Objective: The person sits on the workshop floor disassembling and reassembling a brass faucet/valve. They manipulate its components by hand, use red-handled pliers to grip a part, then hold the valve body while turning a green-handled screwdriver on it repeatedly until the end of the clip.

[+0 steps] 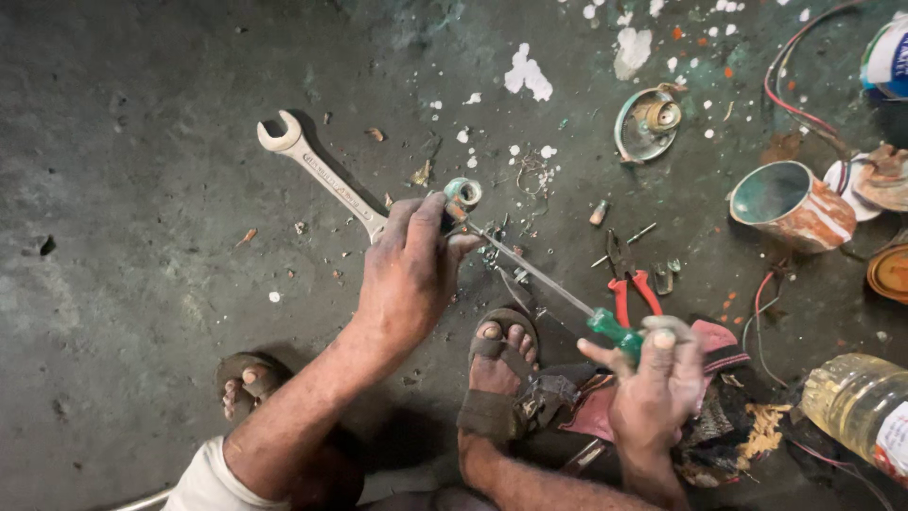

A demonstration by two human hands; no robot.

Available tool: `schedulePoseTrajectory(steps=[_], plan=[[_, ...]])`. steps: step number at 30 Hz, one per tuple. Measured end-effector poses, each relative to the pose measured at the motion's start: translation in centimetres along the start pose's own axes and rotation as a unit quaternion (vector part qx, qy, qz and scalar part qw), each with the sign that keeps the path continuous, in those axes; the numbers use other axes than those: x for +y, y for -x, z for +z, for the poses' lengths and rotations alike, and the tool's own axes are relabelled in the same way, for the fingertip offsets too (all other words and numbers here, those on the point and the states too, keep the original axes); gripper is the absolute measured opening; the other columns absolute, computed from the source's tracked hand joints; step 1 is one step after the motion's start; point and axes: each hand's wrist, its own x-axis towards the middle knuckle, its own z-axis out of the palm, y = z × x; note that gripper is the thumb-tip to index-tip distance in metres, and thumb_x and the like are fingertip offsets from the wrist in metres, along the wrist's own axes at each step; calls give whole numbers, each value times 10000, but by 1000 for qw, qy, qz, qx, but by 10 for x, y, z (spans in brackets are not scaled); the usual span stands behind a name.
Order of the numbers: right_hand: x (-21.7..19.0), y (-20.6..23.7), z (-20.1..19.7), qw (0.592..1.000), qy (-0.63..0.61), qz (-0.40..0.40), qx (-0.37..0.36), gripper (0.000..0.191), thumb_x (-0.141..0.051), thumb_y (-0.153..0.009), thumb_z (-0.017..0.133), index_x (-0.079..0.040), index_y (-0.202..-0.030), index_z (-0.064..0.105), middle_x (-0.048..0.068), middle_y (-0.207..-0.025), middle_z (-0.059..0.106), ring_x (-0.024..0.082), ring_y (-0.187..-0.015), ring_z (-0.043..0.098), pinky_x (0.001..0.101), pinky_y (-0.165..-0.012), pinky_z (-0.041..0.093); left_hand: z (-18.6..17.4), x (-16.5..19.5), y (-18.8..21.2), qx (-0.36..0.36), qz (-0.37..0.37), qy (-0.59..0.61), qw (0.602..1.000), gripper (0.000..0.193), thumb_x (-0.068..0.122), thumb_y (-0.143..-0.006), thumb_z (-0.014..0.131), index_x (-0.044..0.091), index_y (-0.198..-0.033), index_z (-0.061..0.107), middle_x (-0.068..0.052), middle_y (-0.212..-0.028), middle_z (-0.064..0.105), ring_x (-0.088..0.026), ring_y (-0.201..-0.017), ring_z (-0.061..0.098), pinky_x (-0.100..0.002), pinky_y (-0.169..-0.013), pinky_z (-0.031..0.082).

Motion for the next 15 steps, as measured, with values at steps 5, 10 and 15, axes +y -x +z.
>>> schedulePoseTrajectory(steps=[5,10,15], plan=[[-5,0,-1,997,-61,30,-35,399,-195,-1051,527,-60,-1405,403,101,-1089,566,199,-889,640,529,-880,625,-2,-4,-2,-8,-17,1,1000,504,188,-939,785,-19,-1326,537,-191,-1106,629,-374,-881,674,-460,-693,548],[-5,2,2,1000,9,-25,5,332,-143,-1115,552,-25,-1385,401,108,-1119,515,244,-924,624,606,-826,600,0,-2,1,-4,8,-8,1000,539,199,-921,792,-22,-1336,527,-198,-1116,625,-390,-901,671,-475,-728,550],[-12,4,3,995,-61,63,-39,372,-200,-1087,487,-74,-1427,409,119,-1119,534,191,-884,606,569,-839,639,-2,-4,2,-2,0,11,1000,521,172,-930,787,-23,-1343,536,-203,-1143,631,-388,-927,682,-465,-739,560]])
